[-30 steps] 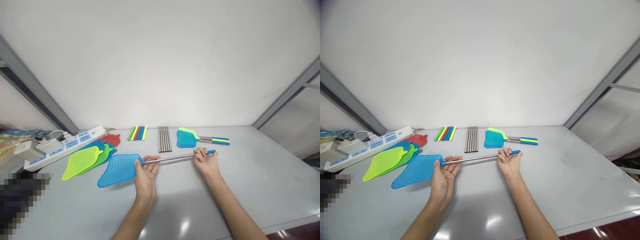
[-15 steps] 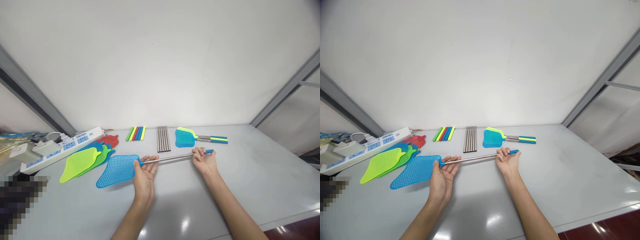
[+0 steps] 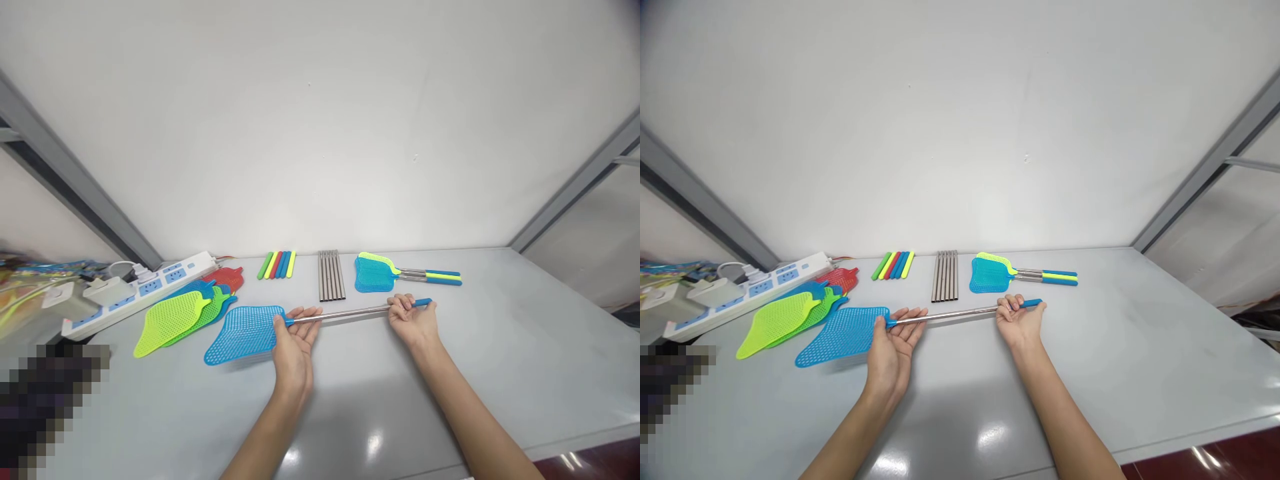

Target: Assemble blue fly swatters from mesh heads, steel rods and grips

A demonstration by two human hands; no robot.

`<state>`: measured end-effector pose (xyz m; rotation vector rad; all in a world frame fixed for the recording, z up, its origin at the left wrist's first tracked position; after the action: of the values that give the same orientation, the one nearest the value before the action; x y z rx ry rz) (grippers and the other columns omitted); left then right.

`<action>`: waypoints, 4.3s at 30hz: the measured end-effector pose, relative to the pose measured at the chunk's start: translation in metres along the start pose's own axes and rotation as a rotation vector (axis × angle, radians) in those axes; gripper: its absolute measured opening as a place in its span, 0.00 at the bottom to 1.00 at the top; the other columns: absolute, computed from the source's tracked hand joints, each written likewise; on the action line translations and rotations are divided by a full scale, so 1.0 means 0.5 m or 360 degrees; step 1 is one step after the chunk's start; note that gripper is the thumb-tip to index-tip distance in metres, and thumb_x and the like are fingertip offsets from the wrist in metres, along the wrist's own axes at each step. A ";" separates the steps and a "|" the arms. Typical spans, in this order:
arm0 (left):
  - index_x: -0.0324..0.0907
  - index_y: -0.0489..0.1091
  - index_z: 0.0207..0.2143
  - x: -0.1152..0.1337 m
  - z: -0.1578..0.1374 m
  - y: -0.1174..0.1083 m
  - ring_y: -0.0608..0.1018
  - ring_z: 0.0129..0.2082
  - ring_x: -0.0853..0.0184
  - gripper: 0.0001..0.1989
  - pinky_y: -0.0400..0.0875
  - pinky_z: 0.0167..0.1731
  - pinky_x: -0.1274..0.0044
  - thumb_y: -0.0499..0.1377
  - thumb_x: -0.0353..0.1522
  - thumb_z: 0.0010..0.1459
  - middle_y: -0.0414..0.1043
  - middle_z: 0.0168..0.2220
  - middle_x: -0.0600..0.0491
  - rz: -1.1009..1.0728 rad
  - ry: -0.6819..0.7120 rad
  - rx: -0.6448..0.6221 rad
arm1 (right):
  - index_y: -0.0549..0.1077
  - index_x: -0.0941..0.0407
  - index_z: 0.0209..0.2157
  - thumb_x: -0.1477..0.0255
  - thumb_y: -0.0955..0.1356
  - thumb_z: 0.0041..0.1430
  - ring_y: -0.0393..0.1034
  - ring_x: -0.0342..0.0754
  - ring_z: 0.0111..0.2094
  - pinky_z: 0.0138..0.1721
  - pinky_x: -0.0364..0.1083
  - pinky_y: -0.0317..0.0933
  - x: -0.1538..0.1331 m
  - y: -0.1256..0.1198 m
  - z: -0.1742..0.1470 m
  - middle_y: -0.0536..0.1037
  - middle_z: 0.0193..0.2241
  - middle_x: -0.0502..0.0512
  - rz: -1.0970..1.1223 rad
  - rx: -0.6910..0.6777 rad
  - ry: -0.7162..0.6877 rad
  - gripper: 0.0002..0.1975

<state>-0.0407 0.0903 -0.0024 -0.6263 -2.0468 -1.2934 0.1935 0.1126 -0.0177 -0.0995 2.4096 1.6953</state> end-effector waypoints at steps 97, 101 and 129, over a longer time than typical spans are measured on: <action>0.34 0.64 0.32 0.021 0.012 -0.006 0.74 0.36 0.63 0.15 0.66 0.40 0.72 0.43 0.35 0.56 0.71 0.32 0.43 -0.0124 0.0012 0.0022 | 0.63 0.61 0.38 0.68 0.56 0.49 0.67 0.50 0.37 0.16 0.40 0.59 -0.047 -0.034 -0.012 0.64 0.43 0.69 -0.0113 0.0339 -0.0288 0.16; 0.35 0.64 0.31 0.023 0.016 -0.009 0.75 0.35 0.64 0.15 0.66 0.40 0.71 0.43 0.35 0.56 0.71 0.32 0.43 -0.0125 0.0015 0.0049 | 0.63 0.60 0.38 0.68 0.56 0.49 0.66 0.53 0.40 0.18 0.42 0.61 -0.045 -0.029 -0.007 0.67 0.41 0.66 -0.0159 0.0277 -0.0282 0.16; 0.36 0.64 0.30 0.035 0.011 -0.003 0.75 0.35 0.66 0.11 0.65 0.42 0.71 0.45 0.32 0.56 0.71 0.31 0.46 -0.0081 0.0083 0.0038 | 0.65 0.58 0.29 0.68 0.59 0.49 0.66 0.41 0.24 0.22 0.42 0.61 -0.053 -0.052 -0.005 0.70 0.26 0.51 -0.0268 0.0414 -0.0401 0.09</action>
<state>-0.0554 0.0959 0.0074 -0.5276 -2.0442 -1.2990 0.2236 0.1000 -0.0357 -0.0461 2.3336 1.2314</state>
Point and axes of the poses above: each hand's wrist, its own z-axis towards the middle knuckle, its own y-axis out of the palm, x = y × z, the point moved 10 cm from there along z, towards the middle knuckle
